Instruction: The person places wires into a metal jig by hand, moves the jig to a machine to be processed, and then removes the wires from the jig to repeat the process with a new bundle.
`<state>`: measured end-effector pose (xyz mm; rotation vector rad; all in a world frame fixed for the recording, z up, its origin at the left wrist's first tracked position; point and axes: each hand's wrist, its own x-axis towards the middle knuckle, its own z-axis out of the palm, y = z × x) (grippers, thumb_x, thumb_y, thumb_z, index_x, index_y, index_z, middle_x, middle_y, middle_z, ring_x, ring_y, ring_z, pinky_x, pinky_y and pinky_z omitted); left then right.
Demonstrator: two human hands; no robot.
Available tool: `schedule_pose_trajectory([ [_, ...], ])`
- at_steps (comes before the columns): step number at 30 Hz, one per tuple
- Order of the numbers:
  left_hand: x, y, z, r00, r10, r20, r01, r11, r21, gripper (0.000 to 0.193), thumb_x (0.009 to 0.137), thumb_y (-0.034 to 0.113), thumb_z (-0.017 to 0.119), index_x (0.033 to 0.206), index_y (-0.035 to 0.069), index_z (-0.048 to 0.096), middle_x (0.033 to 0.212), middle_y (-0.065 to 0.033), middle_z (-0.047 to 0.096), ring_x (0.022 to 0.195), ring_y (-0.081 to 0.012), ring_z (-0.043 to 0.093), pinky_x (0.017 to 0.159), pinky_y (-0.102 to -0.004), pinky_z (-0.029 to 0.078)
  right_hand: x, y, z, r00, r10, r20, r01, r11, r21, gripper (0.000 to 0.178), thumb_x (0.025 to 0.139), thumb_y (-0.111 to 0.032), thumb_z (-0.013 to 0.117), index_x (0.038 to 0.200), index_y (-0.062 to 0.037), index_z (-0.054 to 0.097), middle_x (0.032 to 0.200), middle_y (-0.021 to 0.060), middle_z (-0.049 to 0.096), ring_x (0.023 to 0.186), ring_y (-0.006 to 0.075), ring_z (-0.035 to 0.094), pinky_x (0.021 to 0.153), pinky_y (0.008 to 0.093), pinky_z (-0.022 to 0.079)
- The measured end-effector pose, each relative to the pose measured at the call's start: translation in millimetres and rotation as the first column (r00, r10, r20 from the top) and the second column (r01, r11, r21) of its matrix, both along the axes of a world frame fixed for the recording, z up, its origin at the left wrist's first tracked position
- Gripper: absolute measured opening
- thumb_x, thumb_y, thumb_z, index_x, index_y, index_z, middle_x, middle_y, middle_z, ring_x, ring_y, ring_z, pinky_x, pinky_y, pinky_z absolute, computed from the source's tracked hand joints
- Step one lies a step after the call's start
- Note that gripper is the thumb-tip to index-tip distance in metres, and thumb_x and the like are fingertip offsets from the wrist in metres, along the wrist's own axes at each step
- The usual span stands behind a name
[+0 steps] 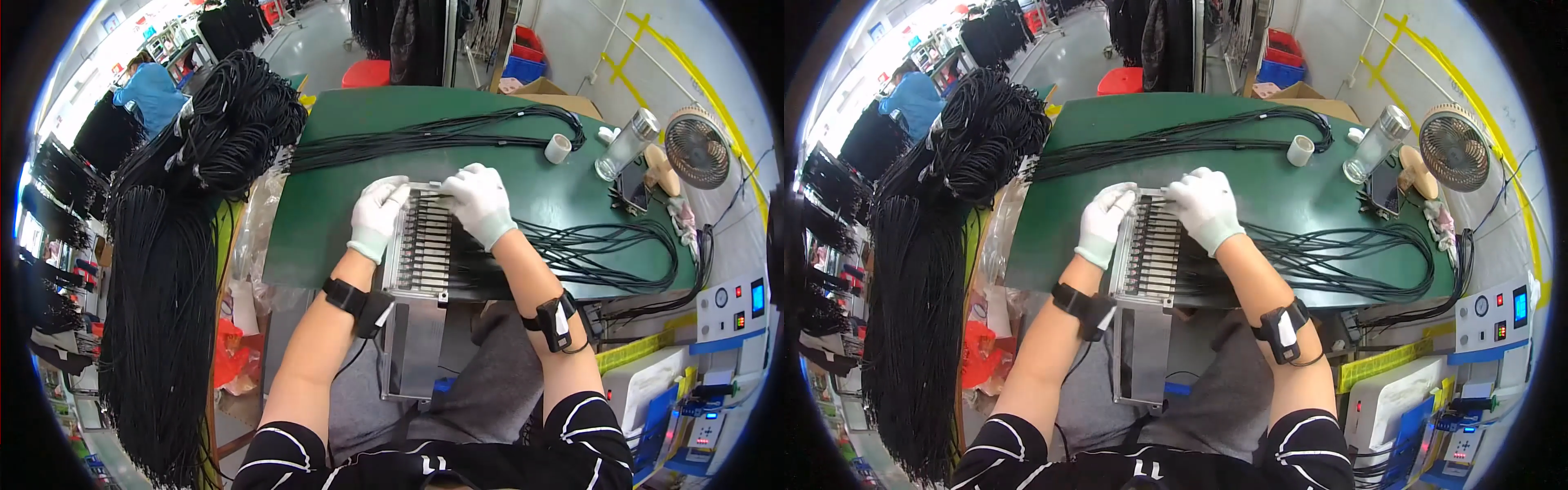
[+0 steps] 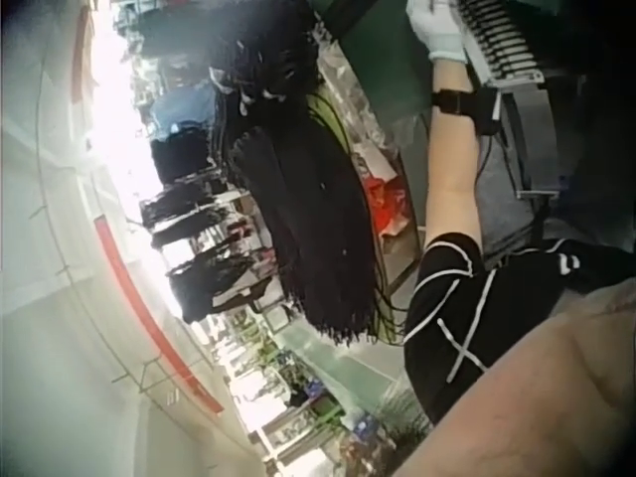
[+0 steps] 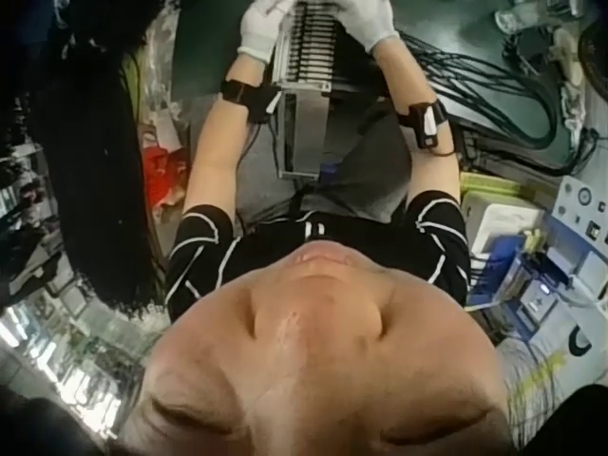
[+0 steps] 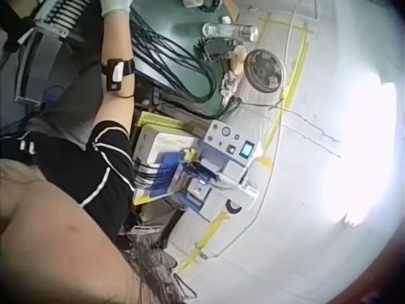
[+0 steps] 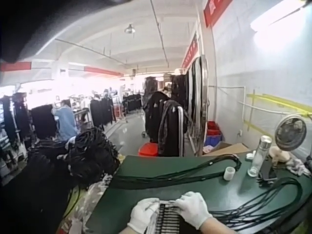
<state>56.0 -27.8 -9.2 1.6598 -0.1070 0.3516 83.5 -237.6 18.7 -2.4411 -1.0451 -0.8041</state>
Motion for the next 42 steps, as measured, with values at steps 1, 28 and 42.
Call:
schedule_pose_trajectory([
  [1, 2.2, 1.3, 4.3, 0.989, -0.048, -0.143, 0.017, 0.977, -0.211, 0.018, 0.080, 0.020, 0.076, 0.074, 0.004, 0.071, 0.100, -0.0114, 0.072, 0.100, -0.0309, 0.063, 0.091, -0.0421, 0.049, 0.3, -7.1, -2.1, 0.998, -0.056, -0.014, 0.056, 0.998, 0.006, 0.018, 0.076, -0.026, 0.077, 0.085, -0.0127, 0.068, 0.077, 0.0053, 0.065, 0.083, 0.0279, 0.062, 0.075, 0.0396, 0.048],
  [28, 13.2, 16.5, -24.6, 0.980, 0.135, 0.147, -0.197, 0.754, 0.626, 0.028, 0.098, 0.032, 0.054, 0.106, 0.013, 0.073, 0.108, -0.0046, 0.073, 0.106, -0.0244, 0.065, 0.108, -0.0452, 0.036, 23.6, -10.9, -17.3, 0.968, -0.201, -0.149, 0.174, 0.969, -0.175, 0.008, 0.080, -0.022, 0.073, 0.088, -0.0237, 0.074, 0.081, -0.0015, 0.066, 0.091, 0.0240, 0.061, 0.080, 0.0392, 0.045],
  [42, 1.3, -7.2, -8.8, 0.992, -0.023, 0.121, -0.103, 0.387, 0.916, 0.039, 0.093, 0.051, 0.056, 0.128, 0.037, 0.067, 0.152, -0.0244, 0.038, 0.139, -0.0443, 0.034, 0.119, -0.0492, 0.019, -9.2, 4.4, -1.7, 0.963, -0.261, -0.068, 0.221, 0.909, -0.354, 0.040, 0.073, -0.007, 0.069, 0.108, -0.0230, 0.074, 0.129, 0.0108, 0.061, 0.120, 0.0343, 0.054, 0.097, 0.0436, 0.046],
])
